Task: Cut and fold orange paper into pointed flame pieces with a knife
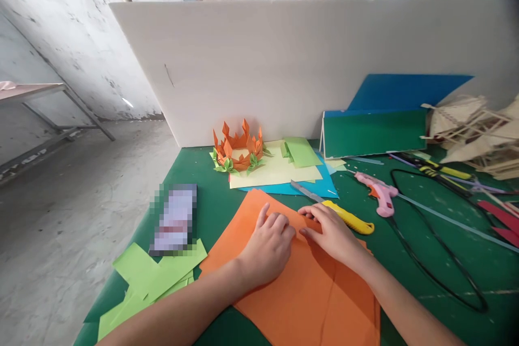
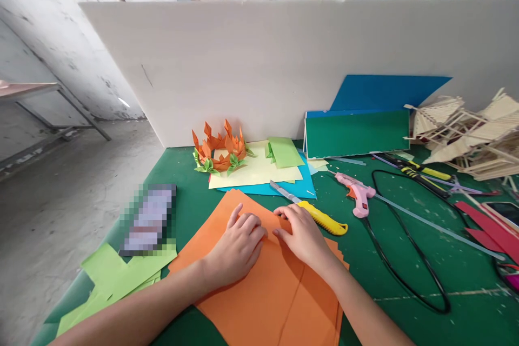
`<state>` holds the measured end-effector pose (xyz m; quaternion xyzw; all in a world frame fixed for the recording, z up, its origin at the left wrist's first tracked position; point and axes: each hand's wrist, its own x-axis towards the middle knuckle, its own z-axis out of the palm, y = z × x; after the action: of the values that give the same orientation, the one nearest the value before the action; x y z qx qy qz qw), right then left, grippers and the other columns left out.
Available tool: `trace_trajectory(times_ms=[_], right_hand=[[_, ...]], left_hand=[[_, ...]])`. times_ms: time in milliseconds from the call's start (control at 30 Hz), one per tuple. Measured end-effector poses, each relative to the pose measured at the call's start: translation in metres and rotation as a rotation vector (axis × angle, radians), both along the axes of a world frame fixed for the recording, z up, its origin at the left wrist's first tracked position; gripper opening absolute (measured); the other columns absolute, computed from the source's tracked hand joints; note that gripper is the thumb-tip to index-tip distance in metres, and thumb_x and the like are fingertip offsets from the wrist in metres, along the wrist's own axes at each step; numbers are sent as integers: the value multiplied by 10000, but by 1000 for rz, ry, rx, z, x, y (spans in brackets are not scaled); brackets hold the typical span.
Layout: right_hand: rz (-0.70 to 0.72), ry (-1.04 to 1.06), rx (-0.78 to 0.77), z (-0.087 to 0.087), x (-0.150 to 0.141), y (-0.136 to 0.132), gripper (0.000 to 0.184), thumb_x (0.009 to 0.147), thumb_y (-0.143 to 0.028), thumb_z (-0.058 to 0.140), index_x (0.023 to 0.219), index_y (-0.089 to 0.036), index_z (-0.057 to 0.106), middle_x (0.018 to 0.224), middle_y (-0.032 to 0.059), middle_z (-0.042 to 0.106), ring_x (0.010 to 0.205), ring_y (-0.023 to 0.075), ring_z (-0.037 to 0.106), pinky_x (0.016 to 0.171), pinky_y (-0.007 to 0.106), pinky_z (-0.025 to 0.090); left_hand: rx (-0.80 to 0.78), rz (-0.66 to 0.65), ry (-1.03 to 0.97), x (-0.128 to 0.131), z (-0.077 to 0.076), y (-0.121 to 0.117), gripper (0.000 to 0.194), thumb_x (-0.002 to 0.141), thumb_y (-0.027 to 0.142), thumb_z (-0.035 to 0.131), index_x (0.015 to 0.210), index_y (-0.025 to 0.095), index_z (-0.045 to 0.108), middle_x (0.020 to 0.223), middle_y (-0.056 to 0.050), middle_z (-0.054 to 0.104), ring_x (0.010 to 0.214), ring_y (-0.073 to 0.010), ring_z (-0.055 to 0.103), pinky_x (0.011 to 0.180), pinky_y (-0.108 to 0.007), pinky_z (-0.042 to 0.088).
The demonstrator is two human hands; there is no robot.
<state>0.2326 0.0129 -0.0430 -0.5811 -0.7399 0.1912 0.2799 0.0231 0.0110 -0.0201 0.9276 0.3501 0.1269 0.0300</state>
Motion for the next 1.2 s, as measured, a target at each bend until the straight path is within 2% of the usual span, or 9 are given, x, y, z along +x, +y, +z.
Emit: trace_trajectory(times_ms=[133, 267, 400, 533, 667, 833, 967, 1067, 1200], right_hand=[[-6, 57, -27, 2, 0, 2, 201, 778, -238, 657, 972, -257, 612, 1019, 59, 649, 1001, 274, 595, 883, 441, 499], [24, 114, -102, 4, 0, 3, 163, 741, -210, 640, 888, -244, 577, 927, 31, 652, 881, 231, 603, 783, 370, 502], [32, 144, -281, 11, 1, 0, 30, 768, -229, 590, 780, -234, 564, 733, -3, 639, 662, 180, 574, 588, 299, 455], [-1, 140, -373, 21, 4, -4, 138, 790, -331, 618, 694, -232, 615, 706, 12, 687, 664, 201, 612, 594, 316, 464], [32, 73, -297, 26, 10, -5, 177, 801, -317, 607, 653, -235, 660, 750, 33, 704, 711, 222, 641, 633, 337, 482], [54, 109, -289, 27, 20, -4, 200, 833, -335, 591, 861, -258, 773, 895, 60, 752, 865, 276, 691, 780, 394, 529], [-15, 142, -326, 30, 31, -4, 274, 837, -336, 575, 1046, -284, 744, 909, 33, 763, 876, 280, 704, 747, 383, 551], [-140, 208, -169, 33, 43, 0, 203, 830, -384, 591, 906, -267, 739, 982, 38, 754, 942, 280, 688, 763, 365, 542], [-506, 459, 241, 35, 61, 8, 215, 789, -415, 665, 920, -246, 695, 911, 41, 720, 822, 230, 662, 721, 355, 515]], left_hand=[[5, -59, -39, 1, 3, -2, 164, 901, 129, 426, 926, 184, 578, 964, -51, 584, 891, -202, 564, 1109, -496, 266], [-54, -149, -63, 4, 13, -14, 118, 875, 120, 443, 897, 173, 546, 823, -42, 598, 733, -188, 533, 856, -385, 393], [-23, -221, -60, 7, 20, -25, 86, 854, 127, 454, 878, 172, 524, 774, -48, 594, 664, -186, 503, 730, -360, 345], [9, -253, -63, 6, 23, -30, 81, 838, 116, 460, 871, 170, 510, 764, -41, 587, 642, -176, 480, 716, -353, 314], [-5, -250, -93, 6, 28, -32, 100, 827, 113, 463, 889, 172, 515, 777, -41, 594, 657, -180, 474, 721, -355, 308], [-52, -198, -92, 6, 34, -32, 97, 834, 117, 458, 877, 177, 521, 767, -44, 598, 653, -187, 477, 705, -355, 308], [-91, -152, -68, 6, 38, -29, 125, 836, 111, 455, 903, 179, 533, 779, -46, 594, 654, -191, 483, 696, -353, 323], [-123, -121, -48, 5, 36, -26, 116, 832, 112, 461, 895, 175, 536, 790, -47, 590, 660, -188, 482, 695, -351, 340], [-188, -105, -12, 5, 26, -20, 115, 844, 119, 459, 901, 174, 543, 810, -47, 593, 689, -191, 500, 695, -345, 368]])
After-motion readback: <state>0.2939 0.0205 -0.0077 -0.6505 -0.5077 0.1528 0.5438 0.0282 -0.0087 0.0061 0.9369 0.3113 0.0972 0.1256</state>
